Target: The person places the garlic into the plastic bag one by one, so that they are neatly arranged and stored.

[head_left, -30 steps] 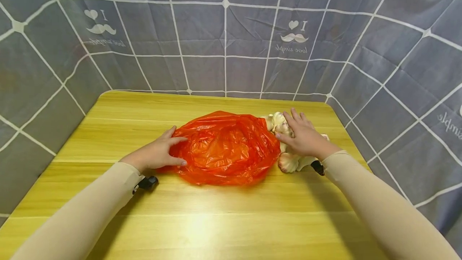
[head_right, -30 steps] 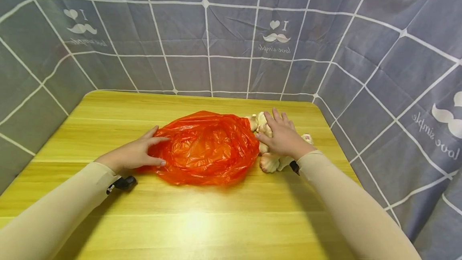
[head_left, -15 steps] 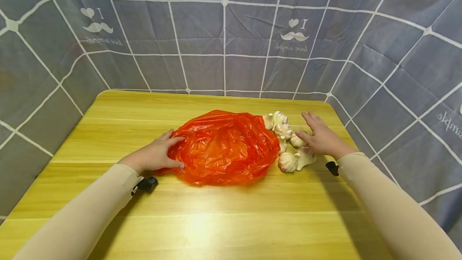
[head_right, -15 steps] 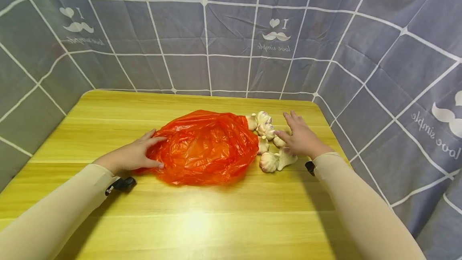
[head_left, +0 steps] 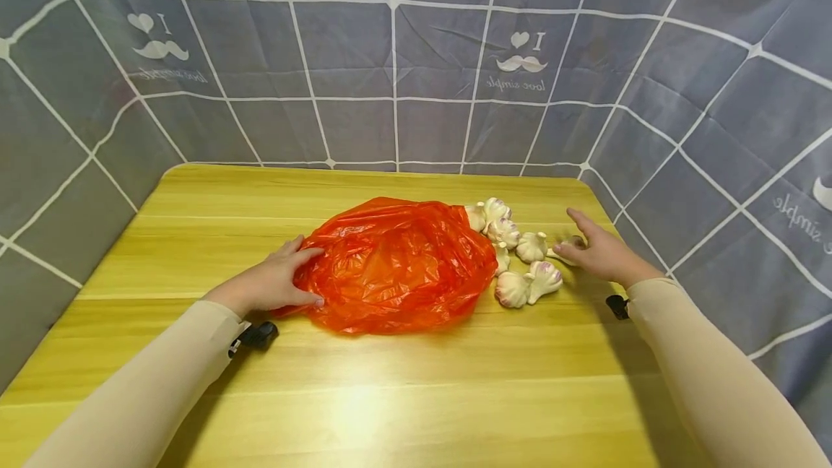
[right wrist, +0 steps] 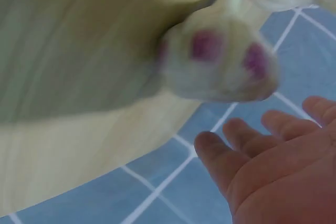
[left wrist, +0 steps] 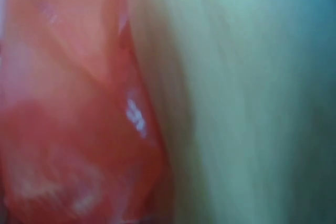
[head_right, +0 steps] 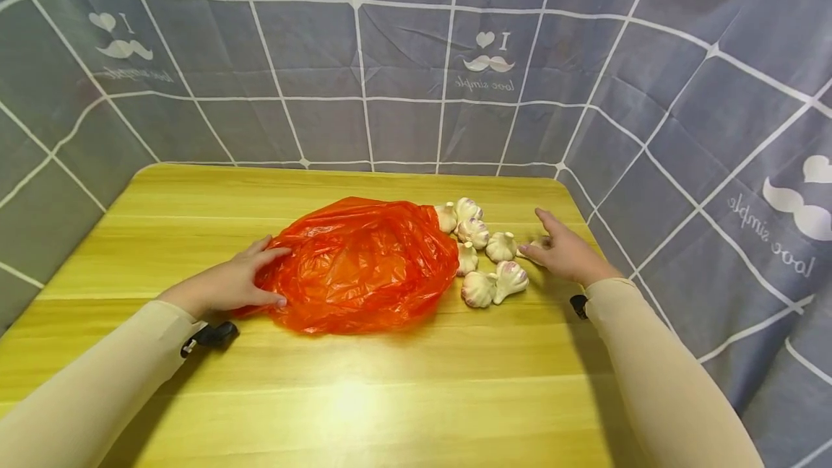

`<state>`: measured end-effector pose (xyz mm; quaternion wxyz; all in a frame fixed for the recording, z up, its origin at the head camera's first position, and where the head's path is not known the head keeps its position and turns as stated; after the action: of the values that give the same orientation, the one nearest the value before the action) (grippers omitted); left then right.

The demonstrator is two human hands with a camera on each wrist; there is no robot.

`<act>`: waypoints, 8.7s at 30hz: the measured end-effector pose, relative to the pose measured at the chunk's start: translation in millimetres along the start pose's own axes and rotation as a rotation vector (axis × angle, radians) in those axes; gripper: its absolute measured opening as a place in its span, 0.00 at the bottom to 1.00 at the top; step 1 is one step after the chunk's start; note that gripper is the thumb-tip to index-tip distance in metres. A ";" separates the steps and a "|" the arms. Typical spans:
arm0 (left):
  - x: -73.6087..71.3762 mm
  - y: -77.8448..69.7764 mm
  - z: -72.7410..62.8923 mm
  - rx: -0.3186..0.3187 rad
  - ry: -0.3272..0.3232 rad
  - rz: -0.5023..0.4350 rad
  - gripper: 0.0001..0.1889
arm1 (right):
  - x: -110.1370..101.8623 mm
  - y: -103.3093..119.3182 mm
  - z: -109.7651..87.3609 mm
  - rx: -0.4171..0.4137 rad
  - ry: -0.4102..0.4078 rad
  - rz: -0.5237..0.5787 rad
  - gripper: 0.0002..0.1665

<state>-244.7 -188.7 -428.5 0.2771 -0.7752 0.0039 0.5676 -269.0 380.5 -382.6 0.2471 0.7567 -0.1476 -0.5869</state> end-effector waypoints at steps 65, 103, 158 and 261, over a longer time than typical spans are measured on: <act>1.3 0.4 4.3 -0.004 0.008 0.064 0.52 | 2.6 67.7 12.4 -0.171 -0.069 0.310 0.44; 4.8 -3.5 4.8 -0.021 0.005 0.079 0.52 | 140.6 229.7 57.8 -0.301 0.176 0.182 0.41; -0.7 -7.4 0.8 -0.051 -0.047 0.002 0.58 | 160.6 219.3 53.7 -0.261 0.242 0.057 0.48; -8.3 3.3 -5.8 -0.037 -0.076 -0.087 0.57 | 47.5 14.0 -29.0 -0.117 0.082 0.155 0.37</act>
<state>-243.6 -196.6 -421.4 0.2872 -0.7575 -0.0509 0.5841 -227.5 350.3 -408.1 0.3416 0.7507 -0.1610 -0.5421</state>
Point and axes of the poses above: each hand's wrist, its own z-axis towards the middle knuckle, its own x-axis out of the palm, y = z × x, the point moved 2 cm from there along z, towards the middle knuckle, and after that the axes turned 6 degrees about z, right-handed, at the moved point
